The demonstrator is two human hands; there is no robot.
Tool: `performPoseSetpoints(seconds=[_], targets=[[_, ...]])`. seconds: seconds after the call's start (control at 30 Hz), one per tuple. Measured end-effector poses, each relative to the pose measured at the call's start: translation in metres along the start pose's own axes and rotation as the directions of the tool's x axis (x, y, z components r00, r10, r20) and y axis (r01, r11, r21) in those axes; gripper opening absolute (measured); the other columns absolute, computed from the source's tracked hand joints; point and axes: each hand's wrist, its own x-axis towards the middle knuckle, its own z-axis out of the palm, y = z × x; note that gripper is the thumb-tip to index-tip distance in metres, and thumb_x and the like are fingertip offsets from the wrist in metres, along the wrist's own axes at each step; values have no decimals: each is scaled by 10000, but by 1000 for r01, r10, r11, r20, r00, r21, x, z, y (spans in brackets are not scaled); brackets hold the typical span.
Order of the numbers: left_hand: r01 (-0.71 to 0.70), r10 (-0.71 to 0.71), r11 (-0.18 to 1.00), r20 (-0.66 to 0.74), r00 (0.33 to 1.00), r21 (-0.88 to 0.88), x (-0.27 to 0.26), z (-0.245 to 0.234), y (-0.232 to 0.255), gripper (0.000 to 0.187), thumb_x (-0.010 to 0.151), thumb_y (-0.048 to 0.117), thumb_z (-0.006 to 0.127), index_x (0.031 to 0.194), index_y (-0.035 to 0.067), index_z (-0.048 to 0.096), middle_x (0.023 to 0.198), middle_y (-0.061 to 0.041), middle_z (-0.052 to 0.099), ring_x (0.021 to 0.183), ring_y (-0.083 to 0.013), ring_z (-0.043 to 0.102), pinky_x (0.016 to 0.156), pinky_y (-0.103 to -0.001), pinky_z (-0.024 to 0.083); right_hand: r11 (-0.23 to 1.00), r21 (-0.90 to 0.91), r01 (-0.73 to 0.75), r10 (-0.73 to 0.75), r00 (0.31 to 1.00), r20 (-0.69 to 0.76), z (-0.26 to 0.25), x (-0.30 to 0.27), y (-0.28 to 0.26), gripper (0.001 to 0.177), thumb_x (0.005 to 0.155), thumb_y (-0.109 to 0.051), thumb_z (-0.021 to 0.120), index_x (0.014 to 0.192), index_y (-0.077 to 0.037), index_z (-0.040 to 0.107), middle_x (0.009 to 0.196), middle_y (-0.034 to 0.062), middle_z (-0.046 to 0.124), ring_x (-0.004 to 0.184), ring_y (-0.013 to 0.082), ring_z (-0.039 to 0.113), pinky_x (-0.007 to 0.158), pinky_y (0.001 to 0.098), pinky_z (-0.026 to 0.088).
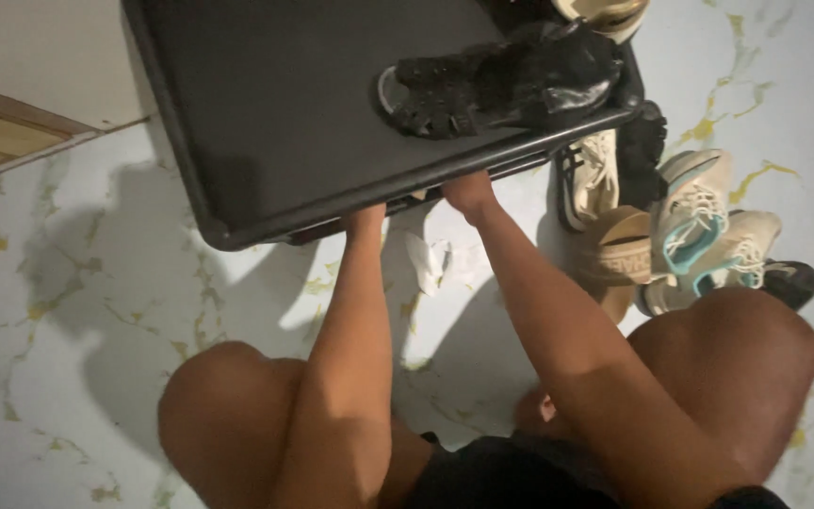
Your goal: The person is disassembling a small plastic shoe rack on the floor.
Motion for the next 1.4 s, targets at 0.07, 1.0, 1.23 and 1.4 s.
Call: performPoseSetpoints(seconds=[0.07, 1.0, 1.23, 1.4], targets=[[360, -266, 841, 272, 925, -403, -5, 19, -23, 442, 1057, 331, 504, 1314, -12, 611, 1335, -155, 648, 1201, -282, 615, 1072, -341, 460, 993, 109, -35, 33, 999, 21, 21, 7, 17, 295, 967, -110, 671, 1251, -53, 614, 1249, 165, 674, 1154, 315, 617, 966, 416, 523], [171, 65, 866, 445, 893, -470, -190, -57, 199, 390, 933, 379, 677, 795, 14, 671, 698, -98, 680, 639, -203, 636, 636, -385, 491, 625, 213, -751, 779, 618, -106, -318, -155, -85, 410, 823, -309, 669, 1017, 47, 732, 855, 226, 756, 769, 337, 757, 744, 438, 580], [-10, 375, 837, 560, 739, -547, -214, -45, 299, 439, 910, 422, 683, 688, 47, 622, 594, -73, 618, 559, -163, 562, 569, -386, 470, 824, -54, -564, 554, 822, -132, -408, -234, 17, 319, 800, -145, 579, 984, 4, 792, 891, 171, 744, 711, 242, 723, 652, 371, 566], [-261, 502, 813, 398, 768, -521, -197, -10, 362, 492, 893, 438, 736, 705, 18, 561, 649, -141, 604, 598, -291, 559, 598, -427, 468, 340, 774, -534, 908, 401, -122, -411, -231, -5, 312, 879, -192, 574, 986, 68, 708, 900, 167, 750, 729, 272, 720, 674, 368, 587]])
